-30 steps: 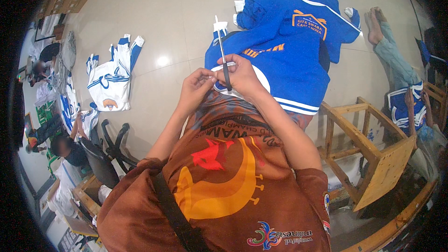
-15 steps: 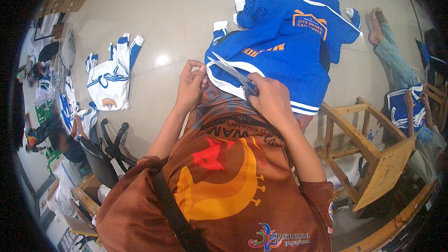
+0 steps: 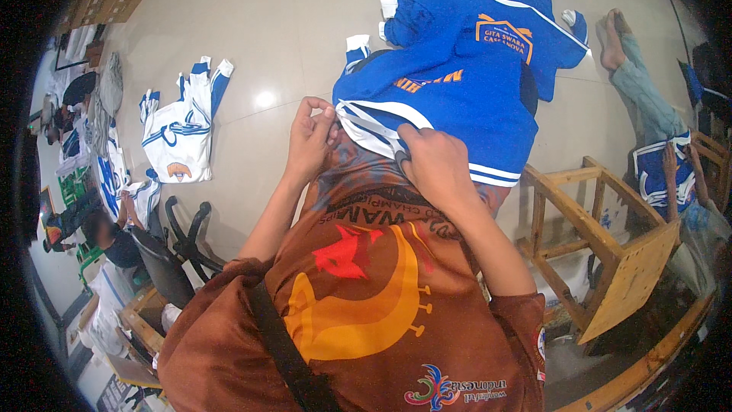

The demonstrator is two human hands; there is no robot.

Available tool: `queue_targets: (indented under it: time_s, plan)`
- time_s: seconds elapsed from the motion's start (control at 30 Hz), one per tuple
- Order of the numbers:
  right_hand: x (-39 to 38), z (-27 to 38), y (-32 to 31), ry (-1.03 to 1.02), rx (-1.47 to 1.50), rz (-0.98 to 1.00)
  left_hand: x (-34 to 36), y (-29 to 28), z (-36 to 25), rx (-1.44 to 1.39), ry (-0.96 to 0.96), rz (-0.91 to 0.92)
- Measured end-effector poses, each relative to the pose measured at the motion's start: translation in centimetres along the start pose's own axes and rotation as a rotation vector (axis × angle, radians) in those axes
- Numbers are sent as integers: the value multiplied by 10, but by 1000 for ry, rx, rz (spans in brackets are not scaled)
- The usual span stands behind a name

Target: The person uses scissors to trim white fabric strips and loose threads from the edges of a blue and white sports jersey. They work on the collar and sleeve cuffs, then fold the garment.

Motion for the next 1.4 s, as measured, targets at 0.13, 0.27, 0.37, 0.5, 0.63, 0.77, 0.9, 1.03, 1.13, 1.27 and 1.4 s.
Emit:
queue_targets:
  time_s: [0.13,0.27,0.37,0.5,0.63,0.77,0.9,1.03,1.13,1.27,1.4]
  plan:
    - [3,6,-2,-45,-19,-78,-2,3,-2,44,29,6]
    - [10,12,2,-108,-29,-160,-3,5,-4,130,71,-3]
    - [15,18,2,-138,-43,-221,-5,8,-11,206,90,-24]
    - [19,21,2,-180,-62,-273,-5,7,-11,236,93,-44]
    - [21,20,5,-194,-86,-300,-6,6,-11,253,109,-50]
    - [22,16,9,-164,-91,-253,-7,8,-14,229,84,-57]
    - [17,9,-6,-88,-40,-255,-11,-20,-15,251,-12,-234]
    - [-6,-26,-32,157,153,-368,-16,-119,21,824,-18,-462]
    - [-32,-54,-51,340,222,-460,-28,-133,12,1336,293,-649]
    - [-67,-83,-54,457,235,-535,-16,-98,-4,1065,296,-437]
    - [-74,-84,-33,434,360,-511,-12,16,-52,927,593,-21]
Point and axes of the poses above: each hand's wrist, its own x-axis towards the middle knuckle, its own y-axis out of the palm, z = x × y, the point moved 5 cm from there along x, towards the middle knuckle, and after that the axes turned 8 degrees about z, right-handed, at the moved point
